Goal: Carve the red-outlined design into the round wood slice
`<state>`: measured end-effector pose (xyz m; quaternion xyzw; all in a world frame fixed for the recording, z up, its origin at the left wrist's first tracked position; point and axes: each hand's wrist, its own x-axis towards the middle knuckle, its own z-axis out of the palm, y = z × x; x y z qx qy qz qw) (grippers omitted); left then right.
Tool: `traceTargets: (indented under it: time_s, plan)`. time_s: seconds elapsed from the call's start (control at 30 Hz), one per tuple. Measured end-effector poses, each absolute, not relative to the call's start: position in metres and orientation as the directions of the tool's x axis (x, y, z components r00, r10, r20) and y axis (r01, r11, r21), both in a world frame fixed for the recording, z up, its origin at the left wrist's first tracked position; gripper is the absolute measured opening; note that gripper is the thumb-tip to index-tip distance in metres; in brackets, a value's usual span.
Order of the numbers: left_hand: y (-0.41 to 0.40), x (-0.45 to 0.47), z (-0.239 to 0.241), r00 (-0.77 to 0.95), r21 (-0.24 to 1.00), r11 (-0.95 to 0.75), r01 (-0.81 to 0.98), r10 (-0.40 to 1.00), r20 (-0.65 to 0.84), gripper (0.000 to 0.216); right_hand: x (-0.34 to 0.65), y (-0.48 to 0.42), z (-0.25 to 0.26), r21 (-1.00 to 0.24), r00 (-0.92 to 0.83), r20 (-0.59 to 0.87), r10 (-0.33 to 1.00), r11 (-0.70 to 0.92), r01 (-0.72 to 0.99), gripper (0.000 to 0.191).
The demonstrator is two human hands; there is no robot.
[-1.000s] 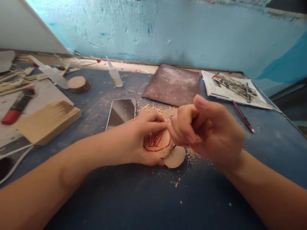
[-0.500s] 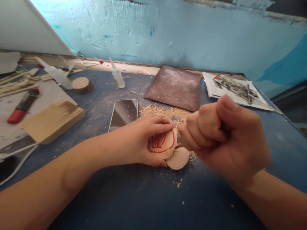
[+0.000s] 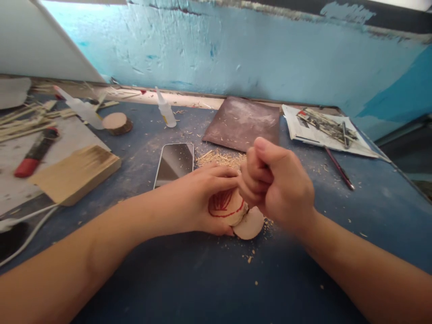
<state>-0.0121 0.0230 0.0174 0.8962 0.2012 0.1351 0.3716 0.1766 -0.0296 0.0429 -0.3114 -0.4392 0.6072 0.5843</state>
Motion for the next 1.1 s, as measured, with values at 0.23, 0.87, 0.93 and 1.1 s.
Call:
traceTargets:
  time_s: [0.23, 0.87, 0.93, 1.1]
  plan:
    - [0.025, -0.016, 0.015, 0.874, 0.716, -0.628, 0.306, 0.484, 0.051, 0.074, 0.198, -0.039, 0.06, -0.889, -0.207, 0.209, 0.956, 0.097, -0.448, 0.065]
    - [0.027, -0.016, 0.012, 0.883, 0.729, -0.648, 0.218, 0.449, 0.135, 0.068, 0.182, -0.029, 0.044, -0.887, -0.039, 0.043, 0.998, 0.02, -0.462, 0.065]
    - [0.026, -0.018, 0.011, 0.872, 0.729, -0.641, 0.24, 0.473, 0.129, 0.08, 0.19, -0.033, 0.046, -0.877, -0.075, 0.058, 0.996, 0.015, -0.481, 0.06]
    - [0.025, -0.018, 0.013, 0.878, 0.723, -0.635, 0.272, 0.471, 0.083, 0.08, 0.192, -0.044, 0.059, -0.874, -0.08, 0.161, 0.984, 0.105, -0.475, 0.06]
